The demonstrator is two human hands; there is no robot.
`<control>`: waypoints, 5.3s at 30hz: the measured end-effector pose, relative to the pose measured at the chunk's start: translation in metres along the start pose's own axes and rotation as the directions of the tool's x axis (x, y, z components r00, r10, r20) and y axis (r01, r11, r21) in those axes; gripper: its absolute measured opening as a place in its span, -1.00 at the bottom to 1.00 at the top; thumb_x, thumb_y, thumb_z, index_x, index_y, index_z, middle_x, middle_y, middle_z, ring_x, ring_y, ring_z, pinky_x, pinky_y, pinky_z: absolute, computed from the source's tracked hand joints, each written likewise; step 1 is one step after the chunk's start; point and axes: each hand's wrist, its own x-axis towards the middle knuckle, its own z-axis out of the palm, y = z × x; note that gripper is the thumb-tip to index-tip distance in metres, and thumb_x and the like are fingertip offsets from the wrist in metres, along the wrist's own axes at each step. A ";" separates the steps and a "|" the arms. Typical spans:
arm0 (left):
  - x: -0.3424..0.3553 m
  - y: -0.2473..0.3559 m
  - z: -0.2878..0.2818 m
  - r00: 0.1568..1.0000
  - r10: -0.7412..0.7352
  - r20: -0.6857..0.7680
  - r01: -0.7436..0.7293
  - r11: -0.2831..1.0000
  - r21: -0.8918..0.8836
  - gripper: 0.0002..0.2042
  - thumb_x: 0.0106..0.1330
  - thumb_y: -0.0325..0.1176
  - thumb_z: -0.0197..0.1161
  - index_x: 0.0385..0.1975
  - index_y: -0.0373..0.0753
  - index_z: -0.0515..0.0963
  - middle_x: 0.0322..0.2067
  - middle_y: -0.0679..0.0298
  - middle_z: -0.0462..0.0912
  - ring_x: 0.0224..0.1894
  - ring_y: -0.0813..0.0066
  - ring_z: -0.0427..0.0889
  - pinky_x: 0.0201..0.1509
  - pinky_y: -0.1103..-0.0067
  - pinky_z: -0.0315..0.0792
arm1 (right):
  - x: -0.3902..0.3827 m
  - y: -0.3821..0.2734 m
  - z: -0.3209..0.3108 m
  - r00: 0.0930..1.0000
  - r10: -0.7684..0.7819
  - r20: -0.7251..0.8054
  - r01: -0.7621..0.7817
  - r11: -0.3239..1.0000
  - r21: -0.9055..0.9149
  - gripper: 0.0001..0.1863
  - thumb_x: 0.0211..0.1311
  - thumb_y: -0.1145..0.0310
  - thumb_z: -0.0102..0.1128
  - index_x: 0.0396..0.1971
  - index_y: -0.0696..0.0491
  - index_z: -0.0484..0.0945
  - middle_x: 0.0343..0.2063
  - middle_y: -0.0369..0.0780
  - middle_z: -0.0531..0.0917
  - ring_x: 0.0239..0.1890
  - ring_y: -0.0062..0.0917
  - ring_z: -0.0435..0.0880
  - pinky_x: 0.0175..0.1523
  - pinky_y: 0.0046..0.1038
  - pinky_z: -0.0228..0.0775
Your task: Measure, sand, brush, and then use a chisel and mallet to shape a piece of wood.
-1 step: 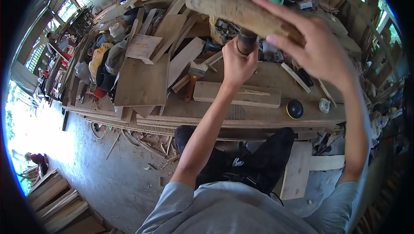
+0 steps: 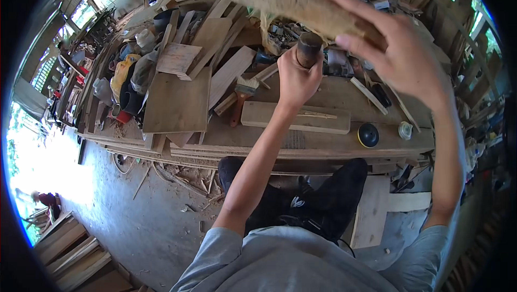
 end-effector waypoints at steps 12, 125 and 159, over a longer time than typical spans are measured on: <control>0.008 -0.003 -0.001 0.998 0.000 0.061 -0.007 0.994 0.107 -0.84 0.30 -0.47 0.35 -0.46 -0.39 0.54 -0.62 0.10 0.54 -0.60 0.38 0.47 -0.36 0.42 0.49 | -0.015 0.001 -0.008 0.980 0.084 0.179 -0.079 0.996 -0.035 -0.26 0.52 0.13 0.27 0.62 -0.15 0.25 0.23 -0.21 0.74 -0.34 -0.60 0.77 -0.09 -0.38 0.66; 0.004 -0.010 -0.005 0.993 -0.102 0.061 0.099 0.994 0.052 -0.84 0.26 -0.47 0.37 -0.46 -0.41 0.54 -0.61 0.02 0.57 -0.59 0.23 0.48 -0.34 0.38 0.50 | -0.065 0.043 -0.018 0.918 0.268 -0.293 -0.088 0.858 0.506 -0.27 0.60 0.17 0.12 0.65 -0.05 0.14 0.39 -0.01 0.54 0.06 -0.37 0.77 -0.10 -0.41 0.75; 0.005 -0.021 -0.011 0.980 -0.188 0.068 0.191 0.981 -0.036 -0.82 0.23 -0.46 0.37 -0.46 -0.41 0.52 -0.62 0.06 0.50 -0.57 0.32 0.41 -0.33 0.38 0.47 | -0.098 0.013 0.019 0.971 0.160 0.179 -0.204 0.942 0.266 -0.22 0.51 0.41 0.21 0.65 0.01 0.13 0.56 -0.01 0.34 0.53 -0.22 0.43 0.55 -0.23 0.24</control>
